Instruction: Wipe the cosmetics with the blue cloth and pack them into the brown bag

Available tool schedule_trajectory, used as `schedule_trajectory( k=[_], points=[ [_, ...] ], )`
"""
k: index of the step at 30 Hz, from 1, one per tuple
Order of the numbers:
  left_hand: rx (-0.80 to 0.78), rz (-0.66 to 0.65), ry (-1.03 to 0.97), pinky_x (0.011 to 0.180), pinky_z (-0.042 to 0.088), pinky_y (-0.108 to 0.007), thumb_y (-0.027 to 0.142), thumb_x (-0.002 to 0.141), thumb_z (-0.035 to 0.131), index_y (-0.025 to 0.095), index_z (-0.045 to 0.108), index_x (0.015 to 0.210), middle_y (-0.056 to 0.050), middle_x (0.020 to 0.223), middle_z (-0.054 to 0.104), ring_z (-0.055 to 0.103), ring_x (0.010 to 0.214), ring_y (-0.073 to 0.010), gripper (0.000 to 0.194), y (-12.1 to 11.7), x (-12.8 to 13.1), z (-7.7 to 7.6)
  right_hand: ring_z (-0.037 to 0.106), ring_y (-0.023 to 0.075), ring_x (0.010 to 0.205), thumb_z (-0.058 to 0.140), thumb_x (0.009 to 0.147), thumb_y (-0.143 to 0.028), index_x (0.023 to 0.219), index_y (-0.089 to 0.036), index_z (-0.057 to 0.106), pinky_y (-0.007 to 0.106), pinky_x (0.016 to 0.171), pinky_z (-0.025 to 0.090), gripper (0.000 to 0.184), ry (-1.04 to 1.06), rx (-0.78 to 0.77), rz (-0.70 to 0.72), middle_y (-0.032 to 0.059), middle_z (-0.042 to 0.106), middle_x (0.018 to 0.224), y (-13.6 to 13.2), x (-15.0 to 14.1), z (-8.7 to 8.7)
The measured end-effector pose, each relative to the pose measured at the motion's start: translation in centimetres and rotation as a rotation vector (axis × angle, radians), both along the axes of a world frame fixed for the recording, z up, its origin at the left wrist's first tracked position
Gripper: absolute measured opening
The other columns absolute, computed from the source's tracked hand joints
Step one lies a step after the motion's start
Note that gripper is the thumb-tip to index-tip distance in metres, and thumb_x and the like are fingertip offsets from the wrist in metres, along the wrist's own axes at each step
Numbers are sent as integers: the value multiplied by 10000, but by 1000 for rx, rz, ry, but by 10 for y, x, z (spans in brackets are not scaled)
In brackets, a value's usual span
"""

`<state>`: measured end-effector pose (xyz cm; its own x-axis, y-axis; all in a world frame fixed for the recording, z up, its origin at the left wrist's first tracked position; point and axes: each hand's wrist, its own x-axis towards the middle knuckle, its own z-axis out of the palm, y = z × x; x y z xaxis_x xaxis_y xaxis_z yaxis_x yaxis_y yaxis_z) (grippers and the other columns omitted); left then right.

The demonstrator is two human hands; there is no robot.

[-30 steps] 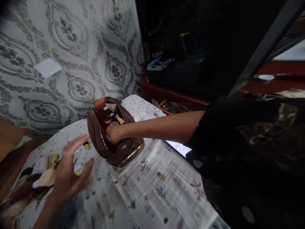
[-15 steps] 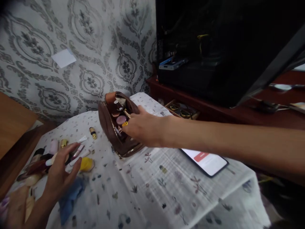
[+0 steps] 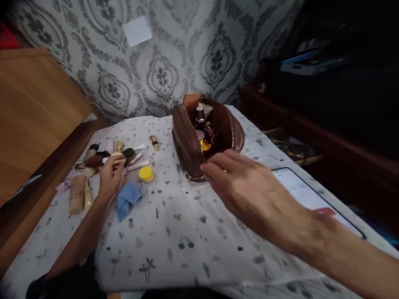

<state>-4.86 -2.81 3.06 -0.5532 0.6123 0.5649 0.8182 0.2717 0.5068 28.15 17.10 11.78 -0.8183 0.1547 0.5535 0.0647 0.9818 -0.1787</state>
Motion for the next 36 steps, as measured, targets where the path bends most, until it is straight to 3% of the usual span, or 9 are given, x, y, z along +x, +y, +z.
schedule_trajectory(
  k=[5, 10, 16, 22, 24, 26, 29, 33, 36],
  points=[
    [-145, -190, 20, 1008, 443, -419, 376, 950, 488, 175, 586, 1213, -113, 1182, 634, 571, 1148, -258, 346, 4, 14, -6, 657, 182, 798, 521, 932, -189, 1044, -168, 677, 312, 720, 528, 194, -204, -316, 125, 80, 703, 995, -36, -56, -49],
    [-247, -309, 37, 1105, 361, -462, 447, 939, 538, 188, 536, 1332, -119, 1296, 592, 480, 1282, -297, 471, 7, 24, -4, 651, 200, 817, 641, 833, -198, 1213, -110, 611, 322, 756, 506, 391, -349, -594, -34, 111, 697, 1017, -50, -126, -94],
    [-337, -406, 19, 1057, 421, -446, 474, 939, 523, 200, 584, 1254, -104, 1193, 653, 578, 1174, -276, 422, 0, 27, 3, 583, 245, 937, 674, 798, -292, 1103, -147, 633, 361, 836, 453, 340, -179, -565, 19, 90, 659, 977, -64, -170, -112],
    [-541, -427, -86, 1014, 448, -417, 573, 694, 763, 236, 422, 1412, -122, 1412, 516, 508, 1280, -323, 863, -16, 21, 17, 567, 220, 839, 676, 745, -304, 1005, -175, 622, 328, 747, 439, 295, -29, -688, -51, 53, 649, 899, -71, -173, -127],
    [-648, -431, -97, 901, 492, -381, 511, 636, 808, 221, 557, 1255, -108, 1244, 611, 587, 1135, -315, 728, -19, 17, 19, 556, 190, 766, 664, 741, -320, 999, -181, 603, 297, 690, 429, 299, -36, -770, -41, 23, 634, 844, -71, -171, -127],
    [-727, -479, -116, 784, 491, -324, 402, 701, 756, 215, 643, 998, -57, 1002, 666, 630, 933, -259, 368, -20, 13, 19, 540, 167, 716, 644, 751, -331, 1004, -182, 582, 274, 654, 417, 301, -33, -843, -12, 2, 621, 805, -71, -169, -125],
    [-624, -499, -157, 696, 449, -278, 295, 814, 610, 207, 619, 830, -10, 798, 637, 594, 760, -195, 89, -18, 12, 22, 507, 151, 672, 645, 742, -355, 937, -178, 575, 265, 622, 399, 272, -9, -885, -8, -9, 595, 754, -72, -167, -118],
    [-215, -351, -203, 748, 456, -292, 340, 907, 516, 190, 602, 929, -32, 882, 635, 585, 824, -194, 174, -12, 24, 29, 502, 146, 659, 630, 749, -359, 932, -164, 604, 269, 619, 411, 268, 2, -894, 41, 5, 607, 781, -77, -163, -110],
    [-140, -493, -242, 893, 464, -321, 355, 964, 448, 201, 613, 1101, -72, 1081, 647, 599, 999, -208, 264, -6, 41, 27, 536, 155, 674, 596, 772, -329, 998, -153, 629, 274, 631, 439, 288, -4, -890, 91, 22, 641, 817, -78, -158, -111]
  ],
)
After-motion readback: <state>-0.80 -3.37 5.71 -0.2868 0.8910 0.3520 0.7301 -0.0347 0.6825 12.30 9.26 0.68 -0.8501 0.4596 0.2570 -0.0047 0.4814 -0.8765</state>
